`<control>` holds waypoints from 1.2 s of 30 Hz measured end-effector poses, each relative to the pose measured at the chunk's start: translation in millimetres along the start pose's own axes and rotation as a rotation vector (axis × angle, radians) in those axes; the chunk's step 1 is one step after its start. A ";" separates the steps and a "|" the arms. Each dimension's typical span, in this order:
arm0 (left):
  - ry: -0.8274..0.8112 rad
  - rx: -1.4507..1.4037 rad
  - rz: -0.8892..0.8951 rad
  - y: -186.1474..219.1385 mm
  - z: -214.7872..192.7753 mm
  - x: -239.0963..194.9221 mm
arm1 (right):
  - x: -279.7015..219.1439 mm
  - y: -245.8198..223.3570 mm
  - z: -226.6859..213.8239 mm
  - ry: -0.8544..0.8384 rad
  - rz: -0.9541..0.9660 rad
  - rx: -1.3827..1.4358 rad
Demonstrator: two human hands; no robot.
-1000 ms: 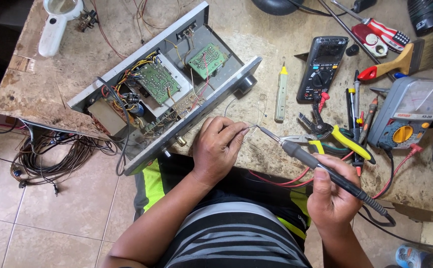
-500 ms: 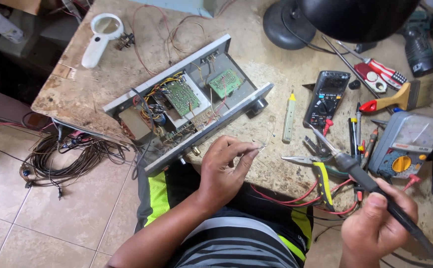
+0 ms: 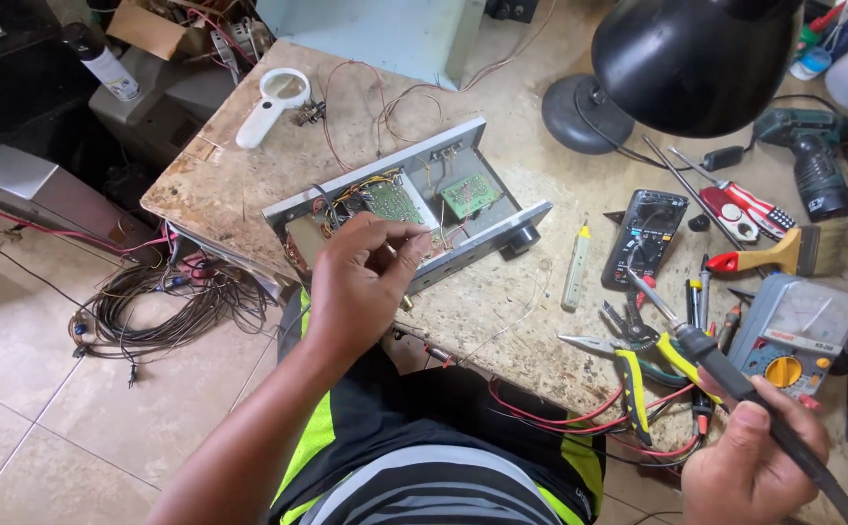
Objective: The person removes a circuit board from a metal chassis, strips a wire with pliers, and solders the wire to the board using a soldering iron. The person then places the board back into the chassis.
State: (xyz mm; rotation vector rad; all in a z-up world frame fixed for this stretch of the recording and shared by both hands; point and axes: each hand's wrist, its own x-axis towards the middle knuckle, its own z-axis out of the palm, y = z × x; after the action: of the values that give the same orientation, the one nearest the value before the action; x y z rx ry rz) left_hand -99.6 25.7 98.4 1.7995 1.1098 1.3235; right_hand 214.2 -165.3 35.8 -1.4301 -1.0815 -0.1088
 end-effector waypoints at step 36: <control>-1.184 0.511 -0.199 -38.8 31.5 112.1 | 31.3 85.2 -2.4 -0.231 0.176 -0.157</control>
State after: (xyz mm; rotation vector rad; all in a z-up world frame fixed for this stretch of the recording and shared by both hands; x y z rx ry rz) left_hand -64.0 143.0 102.9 2.2004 0.8794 -0.2741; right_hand 287.8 -132.0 -5.8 -1.7046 -1.1478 0.1026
